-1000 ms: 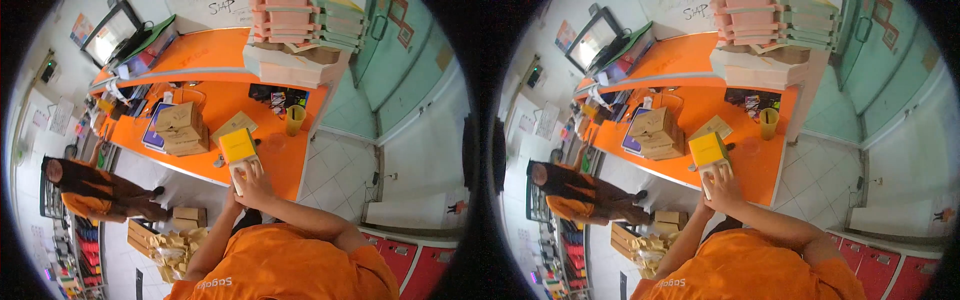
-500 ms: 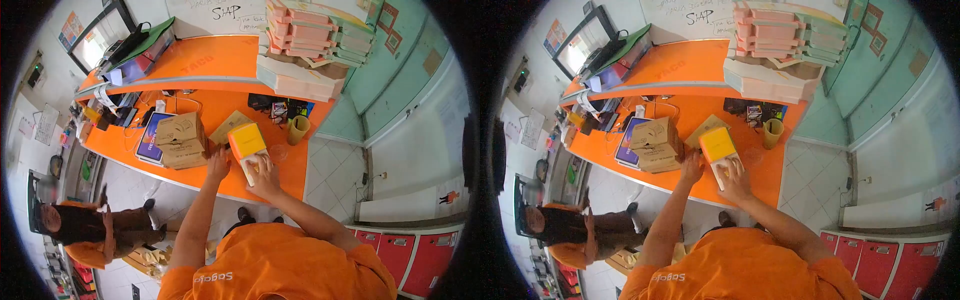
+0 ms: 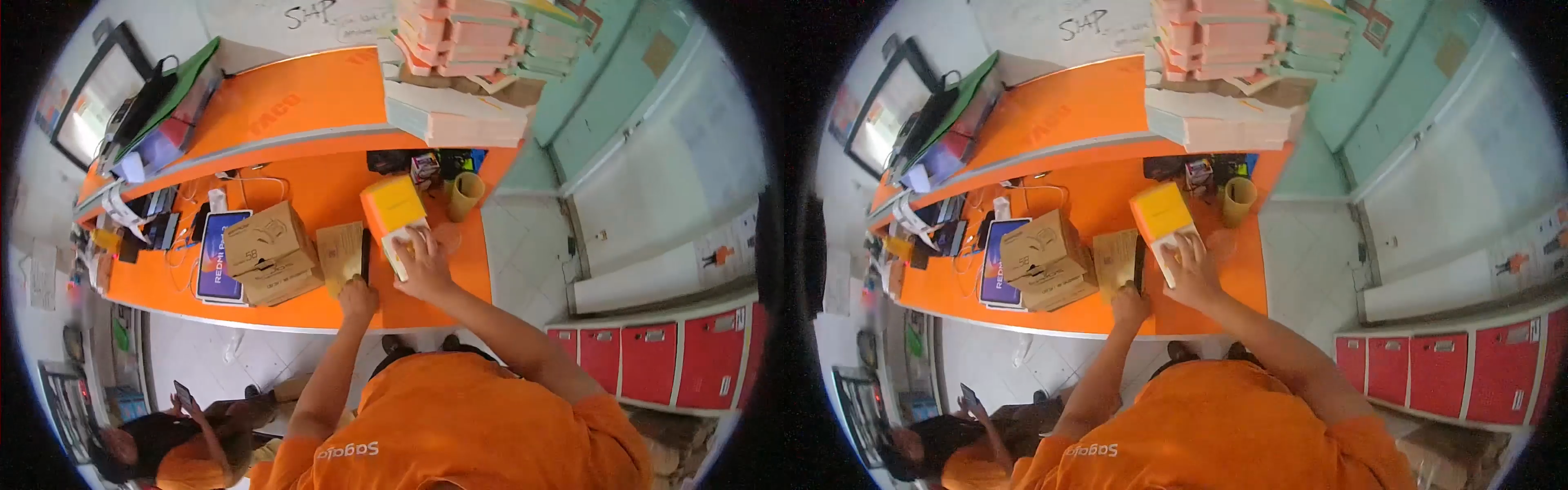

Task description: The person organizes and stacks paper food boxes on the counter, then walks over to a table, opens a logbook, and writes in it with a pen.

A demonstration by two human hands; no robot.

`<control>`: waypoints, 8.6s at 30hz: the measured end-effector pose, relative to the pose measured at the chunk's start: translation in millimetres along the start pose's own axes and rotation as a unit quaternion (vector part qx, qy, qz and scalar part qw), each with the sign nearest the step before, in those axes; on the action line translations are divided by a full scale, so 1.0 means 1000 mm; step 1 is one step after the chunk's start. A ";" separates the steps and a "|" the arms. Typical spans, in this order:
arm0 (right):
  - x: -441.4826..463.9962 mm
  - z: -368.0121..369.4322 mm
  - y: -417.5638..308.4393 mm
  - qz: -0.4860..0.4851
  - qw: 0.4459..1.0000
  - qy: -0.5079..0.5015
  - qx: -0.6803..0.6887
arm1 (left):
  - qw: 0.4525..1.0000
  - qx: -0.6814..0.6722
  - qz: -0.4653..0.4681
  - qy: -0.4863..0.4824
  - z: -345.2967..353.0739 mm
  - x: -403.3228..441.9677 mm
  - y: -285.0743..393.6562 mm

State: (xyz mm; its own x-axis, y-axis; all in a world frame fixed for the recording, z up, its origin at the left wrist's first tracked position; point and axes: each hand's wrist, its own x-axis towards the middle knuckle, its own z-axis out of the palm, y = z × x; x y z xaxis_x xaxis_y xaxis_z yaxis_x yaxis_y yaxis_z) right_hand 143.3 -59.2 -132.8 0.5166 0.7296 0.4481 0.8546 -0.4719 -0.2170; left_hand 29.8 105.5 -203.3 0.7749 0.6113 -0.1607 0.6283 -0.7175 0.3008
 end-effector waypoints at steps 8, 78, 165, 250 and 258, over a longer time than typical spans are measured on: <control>0.038 -0.030 -0.013 0.031 0.999 -0.030 -0.011 | 0.942 -0.329 -0.027 -0.056 0.007 0.027 -0.048; -0.446 -0.228 0.089 0.545 0.817 -0.159 0.106 | 0.841 -0.281 0.329 -0.325 -0.018 -0.241 0.165; -0.253 -0.073 0.235 0.367 0.613 -0.061 0.697 | 0.706 -0.677 -0.085 -0.190 -0.008 -0.145 0.111; 0.010 -0.213 -0.038 0.077 0.679 -0.513 0.520 | 0.445 -0.848 -0.128 0.257 -0.131 -0.310 0.044; 0.034 -0.218 -0.048 0.046 0.668 -0.557 0.492 | 0.410 -0.855 -0.099 0.302 -0.129 -0.322 0.053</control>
State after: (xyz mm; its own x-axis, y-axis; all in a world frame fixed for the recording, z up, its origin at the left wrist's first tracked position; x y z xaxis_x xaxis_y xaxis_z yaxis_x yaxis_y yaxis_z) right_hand 108.2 -119.7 81.5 -0.1792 0.8944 -0.4098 0.1543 -0.3858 -0.9096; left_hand -195.5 -85.8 -14.4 0.2382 0.9424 -0.2348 -0.6916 0.3343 0.6402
